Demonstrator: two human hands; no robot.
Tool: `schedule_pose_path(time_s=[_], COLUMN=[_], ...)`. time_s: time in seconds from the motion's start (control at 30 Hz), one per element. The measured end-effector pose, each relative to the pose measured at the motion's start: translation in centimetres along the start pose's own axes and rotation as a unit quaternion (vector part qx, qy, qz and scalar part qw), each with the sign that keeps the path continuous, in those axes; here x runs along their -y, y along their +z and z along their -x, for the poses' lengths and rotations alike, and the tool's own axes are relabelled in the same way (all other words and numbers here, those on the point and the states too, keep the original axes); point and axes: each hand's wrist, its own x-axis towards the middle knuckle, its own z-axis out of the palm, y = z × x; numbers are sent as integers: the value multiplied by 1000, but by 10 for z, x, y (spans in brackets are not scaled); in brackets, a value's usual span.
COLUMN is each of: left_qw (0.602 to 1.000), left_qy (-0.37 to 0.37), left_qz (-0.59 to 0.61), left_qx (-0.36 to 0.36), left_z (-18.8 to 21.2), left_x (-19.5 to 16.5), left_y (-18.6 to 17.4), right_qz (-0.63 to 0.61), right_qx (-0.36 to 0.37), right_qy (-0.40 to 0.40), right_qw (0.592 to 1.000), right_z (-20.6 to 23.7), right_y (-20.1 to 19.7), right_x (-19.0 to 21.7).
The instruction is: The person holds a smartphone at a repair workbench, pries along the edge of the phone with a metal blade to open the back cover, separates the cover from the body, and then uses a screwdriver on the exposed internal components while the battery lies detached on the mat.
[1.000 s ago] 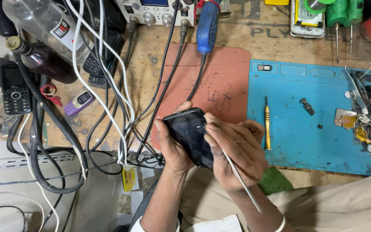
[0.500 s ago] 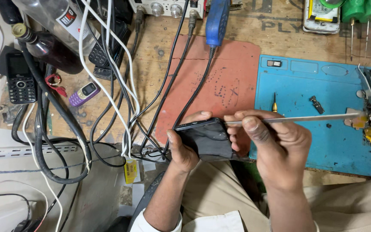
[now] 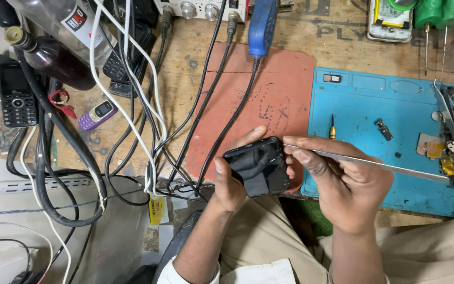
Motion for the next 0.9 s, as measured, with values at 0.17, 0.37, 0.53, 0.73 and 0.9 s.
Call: schedule_pose_path(time_s=[0.17,0.37,0.53,0.73,0.9], left_qw=[995,998,972,936,962], left_qy=[29,32,48,150,75], left_qz=[-2,-27,-179,-199,-41], left_qx=[-95,-48,-142,-248,-258], left_z=[-6,-11,-14,-11,-20], left_x=[-3,-14,-5,5,-13], left_y=[5,12,3,-1,7], right_qz=[-20,-90,63,-108,-167], right_qx=[-52,15,-22,-32,-74], right_qy=[-19,65,-38,41,50], right_qw=[998,994,997,993,982], right_z=[11,-14,-5,7,-4], right_y=[23,6,15,23,4], right_x=[-13,-3,5,-13,-13])
